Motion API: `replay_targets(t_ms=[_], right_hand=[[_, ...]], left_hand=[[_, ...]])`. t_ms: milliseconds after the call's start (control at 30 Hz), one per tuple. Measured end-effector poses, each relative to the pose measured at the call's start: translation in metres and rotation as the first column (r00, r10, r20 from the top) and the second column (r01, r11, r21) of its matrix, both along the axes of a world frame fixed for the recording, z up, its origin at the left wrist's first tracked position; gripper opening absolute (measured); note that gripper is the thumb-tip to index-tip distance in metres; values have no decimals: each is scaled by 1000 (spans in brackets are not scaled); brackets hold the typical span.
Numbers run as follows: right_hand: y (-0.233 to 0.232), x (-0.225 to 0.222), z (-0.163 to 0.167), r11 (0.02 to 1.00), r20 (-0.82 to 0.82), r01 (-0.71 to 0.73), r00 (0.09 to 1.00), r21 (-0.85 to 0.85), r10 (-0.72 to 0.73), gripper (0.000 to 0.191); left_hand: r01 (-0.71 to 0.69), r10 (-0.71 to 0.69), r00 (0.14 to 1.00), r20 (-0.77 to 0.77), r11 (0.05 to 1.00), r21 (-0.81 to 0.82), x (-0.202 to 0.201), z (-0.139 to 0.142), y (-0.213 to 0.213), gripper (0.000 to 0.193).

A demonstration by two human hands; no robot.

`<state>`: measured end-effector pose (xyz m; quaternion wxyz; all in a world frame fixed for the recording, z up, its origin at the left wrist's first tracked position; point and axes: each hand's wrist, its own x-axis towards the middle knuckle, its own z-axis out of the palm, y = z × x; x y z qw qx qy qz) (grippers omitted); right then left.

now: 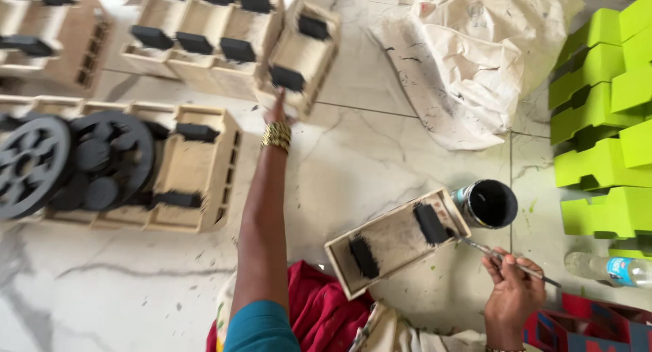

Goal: The person sits on the floor and paints wooden toy train parts black using a paintbrush. They dip the brush into a paint can, brush black paint onto the wooden blocks and wheels of a toy train, and rotate the parts to coat different sides.

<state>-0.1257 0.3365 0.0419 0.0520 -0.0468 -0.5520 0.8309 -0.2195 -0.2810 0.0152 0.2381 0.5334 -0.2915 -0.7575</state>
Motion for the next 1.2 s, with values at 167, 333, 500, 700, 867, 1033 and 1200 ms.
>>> replay_targets(t_ms=[167, 333, 500, 700, 867, 1033, 1200], right_hand=[[-4, -10, -7, 1000, 22, -7, 1000, 23, 6, 19], [-7, -9, 0, 999, 40, -8, 999, 42, 7, 20], [-1, -5, 9, 999, -53, 33, 998, -8, -33, 21], [20, 9, 11, 990, -28, 41, 999, -138, -46, 22], [32, 18, 19, 976, 22, 131, 991, -171, -129, 21], [44, 21, 19, 965, 36, 180, 984, -192, -176, 23], [49, 26, 6, 967, 52, 213, 977, -139, -207, 22]], left_hand=[[-216, 212, 941, -265, 976, 15, -43, -17, -19, 136], [-201, 192, 965, -179, 979, -31, -30, -21, -3, 142], [322, -345, 921, -184, 936, -141, 96, -38, 75, 119], [404, -405, 914, -36, 914, -22, 270, -50, 205, 107], [484, -485, 859, 166, 874, 47, 295, -51, 297, 107], [498, -608, 794, -5, 654, -569, 272, -71, 339, 89], [701, -720, 637, 275, 393, -595, 276, -67, 298, 62]])
